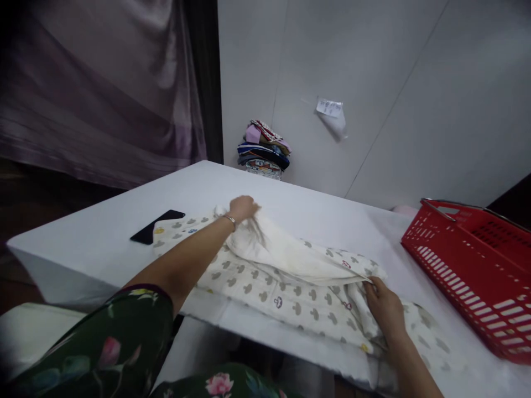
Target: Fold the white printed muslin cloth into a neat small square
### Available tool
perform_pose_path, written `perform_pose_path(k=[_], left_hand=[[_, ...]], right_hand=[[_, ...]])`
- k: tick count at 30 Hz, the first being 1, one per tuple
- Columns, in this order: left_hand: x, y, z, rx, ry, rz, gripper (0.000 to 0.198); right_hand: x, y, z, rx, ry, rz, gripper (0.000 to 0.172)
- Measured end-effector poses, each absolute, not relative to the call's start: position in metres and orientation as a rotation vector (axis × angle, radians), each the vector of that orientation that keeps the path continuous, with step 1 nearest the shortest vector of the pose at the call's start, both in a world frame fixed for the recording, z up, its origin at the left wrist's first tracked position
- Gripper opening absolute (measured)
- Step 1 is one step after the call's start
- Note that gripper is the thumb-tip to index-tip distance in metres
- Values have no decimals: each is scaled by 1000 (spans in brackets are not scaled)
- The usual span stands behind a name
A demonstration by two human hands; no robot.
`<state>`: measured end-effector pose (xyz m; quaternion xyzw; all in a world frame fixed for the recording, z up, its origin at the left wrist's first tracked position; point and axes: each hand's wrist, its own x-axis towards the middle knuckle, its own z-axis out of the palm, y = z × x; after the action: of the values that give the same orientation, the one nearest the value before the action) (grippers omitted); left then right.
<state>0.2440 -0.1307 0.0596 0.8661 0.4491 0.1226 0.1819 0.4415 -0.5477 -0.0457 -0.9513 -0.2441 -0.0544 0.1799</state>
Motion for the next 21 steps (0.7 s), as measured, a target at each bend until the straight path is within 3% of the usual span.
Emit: perform_pose_path(k=[6,12,14,18,21], left_hand=[[200,-83,69,1789,1323,729,49],[171,-98,40,1465,1077,585,25],[168,-108,37,1392,957,565,26],[167,-136,35,1329,891,563,39],[173,-170,29,1351,825,587,48]], right_hand=[[452,-544,-47,-2623,-652,-91,55],[456,-536,-31,-2781,-668,-27,53],[450,-530,-10,-2813,-711,-53,54],[415,-503,36,-2511,-857,-48,62],[375,-464,49,-2227,-1170,81,56]])
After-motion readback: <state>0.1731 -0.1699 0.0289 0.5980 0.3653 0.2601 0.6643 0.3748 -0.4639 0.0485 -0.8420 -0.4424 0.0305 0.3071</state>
